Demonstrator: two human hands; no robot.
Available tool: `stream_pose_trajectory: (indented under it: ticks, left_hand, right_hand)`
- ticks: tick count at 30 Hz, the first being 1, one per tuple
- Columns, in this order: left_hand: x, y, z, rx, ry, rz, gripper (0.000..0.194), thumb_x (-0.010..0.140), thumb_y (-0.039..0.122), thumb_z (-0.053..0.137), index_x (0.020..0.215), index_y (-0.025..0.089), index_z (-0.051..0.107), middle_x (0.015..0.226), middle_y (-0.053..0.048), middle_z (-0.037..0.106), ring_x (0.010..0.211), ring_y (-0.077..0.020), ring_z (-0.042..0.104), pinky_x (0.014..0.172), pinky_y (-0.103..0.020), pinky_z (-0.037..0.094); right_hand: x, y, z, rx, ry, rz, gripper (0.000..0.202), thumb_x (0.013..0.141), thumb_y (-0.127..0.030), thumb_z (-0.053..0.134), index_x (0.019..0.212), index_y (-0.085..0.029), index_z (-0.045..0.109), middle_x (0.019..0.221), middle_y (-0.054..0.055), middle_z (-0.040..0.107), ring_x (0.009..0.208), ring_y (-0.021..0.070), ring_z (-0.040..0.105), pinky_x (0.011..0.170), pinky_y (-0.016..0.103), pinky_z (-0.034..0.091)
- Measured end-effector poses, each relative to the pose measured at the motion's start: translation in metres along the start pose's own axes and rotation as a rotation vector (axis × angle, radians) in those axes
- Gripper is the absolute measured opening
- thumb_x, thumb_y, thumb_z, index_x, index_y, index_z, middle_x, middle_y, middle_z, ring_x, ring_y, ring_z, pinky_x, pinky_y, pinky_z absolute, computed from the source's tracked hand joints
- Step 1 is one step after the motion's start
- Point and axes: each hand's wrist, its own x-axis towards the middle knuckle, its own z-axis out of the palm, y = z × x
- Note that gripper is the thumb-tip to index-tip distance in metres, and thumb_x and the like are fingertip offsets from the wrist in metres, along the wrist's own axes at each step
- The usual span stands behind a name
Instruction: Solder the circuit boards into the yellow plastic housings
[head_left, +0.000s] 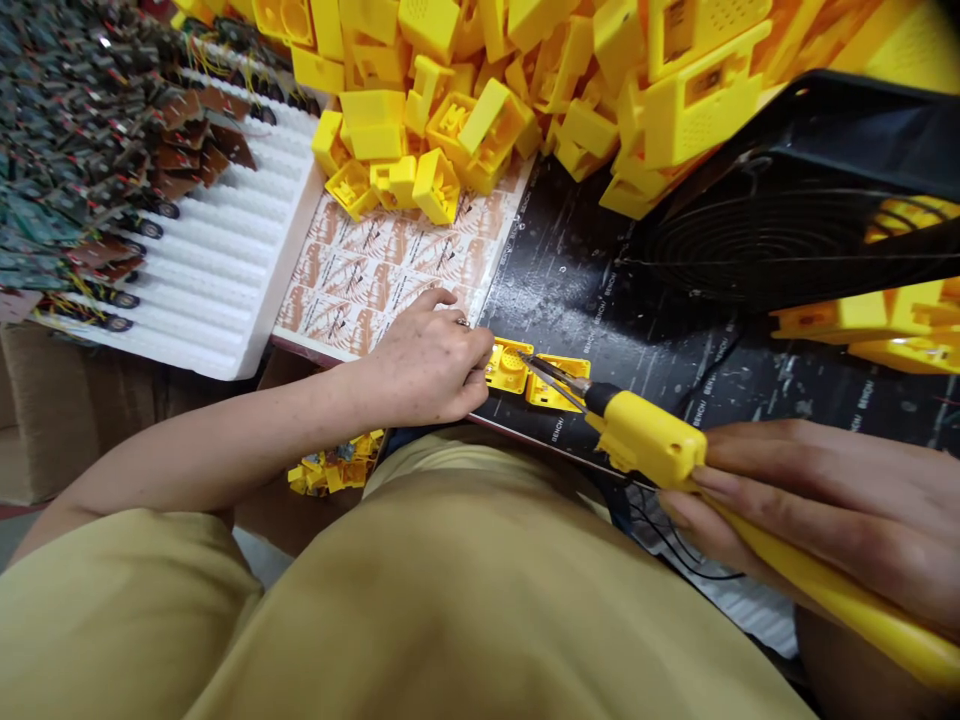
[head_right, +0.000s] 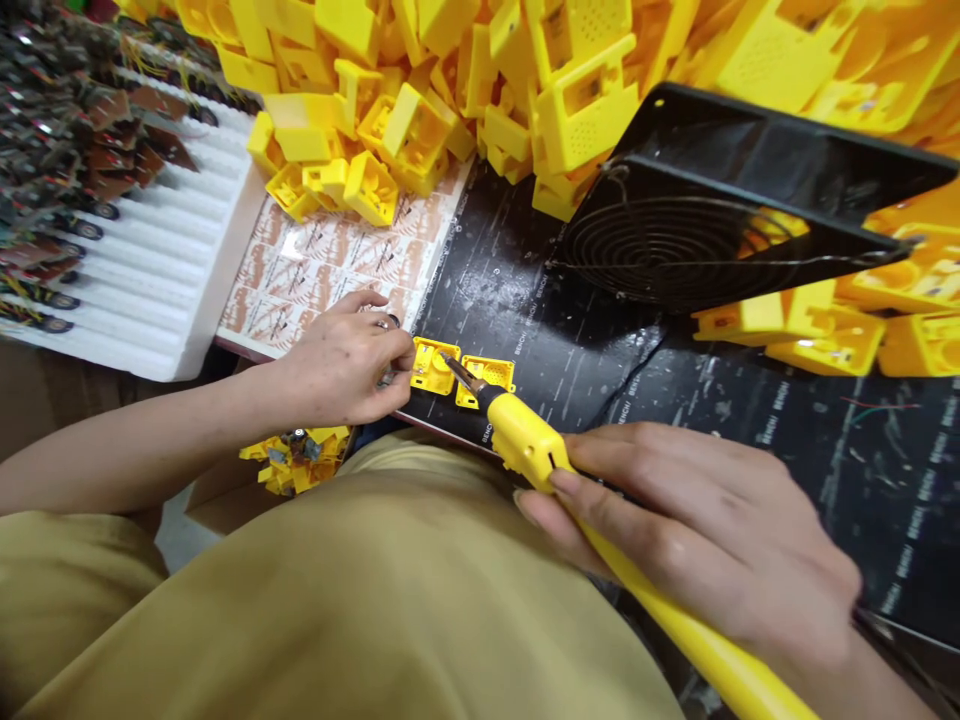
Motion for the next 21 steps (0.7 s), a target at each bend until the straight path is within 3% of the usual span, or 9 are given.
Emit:
stream_pose_trajectory:
  ticks: [3,9,14,17,21]
  left_hand:
    - [0.000,0.000,-0.001,0.004,-0.003,0.005,0.020,0.079,0.024,0.049,0.072,0.018,0.066,0.062,-0.004,0.068,0.065,-0.0194,0.066,0.102,-0.043,0.050]
    - [0.001,0.001,-0.002,0.006,-0.024,0.001,0.020,0.078,0.024,0.048,0.073,0.017,0.067,0.062,-0.005,0.068,0.067,-0.0202,0.067,0.099,-0.043,0.050]
    - [0.000,0.000,-0.008,-0.014,-0.053,-0.015,0.020,0.079,0.024,0.048,0.073,0.018,0.065,0.063,-0.005,0.067,0.067,-0.0212,0.066,0.096,-0.046,0.050]
    - [-0.003,-0.005,-0.014,-0.129,-0.072,-0.041,0.022,0.084,0.025,0.047,0.078,0.018,0.066,0.066,-0.002,0.068,0.067,-0.0182,0.065,0.106,-0.049,0.044]
    - [-0.005,-0.015,-0.012,-0.318,-0.047,-0.139,0.024,0.090,0.029,0.047,0.088,0.018,0.067,0.075,-0.001,0.072,0.070,-0.0163,0.065,0.113,-0.051,0.037]
  right_hand:
    - [-0.002,0.001,0.001,-0.017,-0.038,-0.043,0.033,0.079,-0.007,0.077,0.106,-0.018,0.062,0.090,0.004,0.068,0.081,0.0113,0.065,0.070,0.026,0.055]
    - [0.008,0.003,0.005,0.013,0.000,-0.096,0.031,0.084,-0.010,0.074,0.111,-0.017,0.061,0.085,0.005,0.072,0.073,0.0107,0.068,0.066,0.021,0.058]
    - [0.010,-0.002,0.009,0.039,0.029,-0.021,0.055,0.085,-0.011,0.073,0.135,-0.025,0.055,0.082,0.001,0.073,0.069,0.0149,0.070,0.062,0.024,0.060]
    - [0.009,-0.005,0.011,0.020,0.055,0.012,0.064,0.082,-0.008,0.075,0.140,-0.023,0.054,0.079,0.001,0.072,0.068,0.0157,0.070,0.062,0.024,0.060]
    - [0.010,-0.006,0.016,0.026,0.073,0.025,0.057,0.085,-0.011,0.074,0.138,-0.023,0.055,0.079,0.001,0.072,0.067,0.0135,0.069,0.061,0.021,0.059]
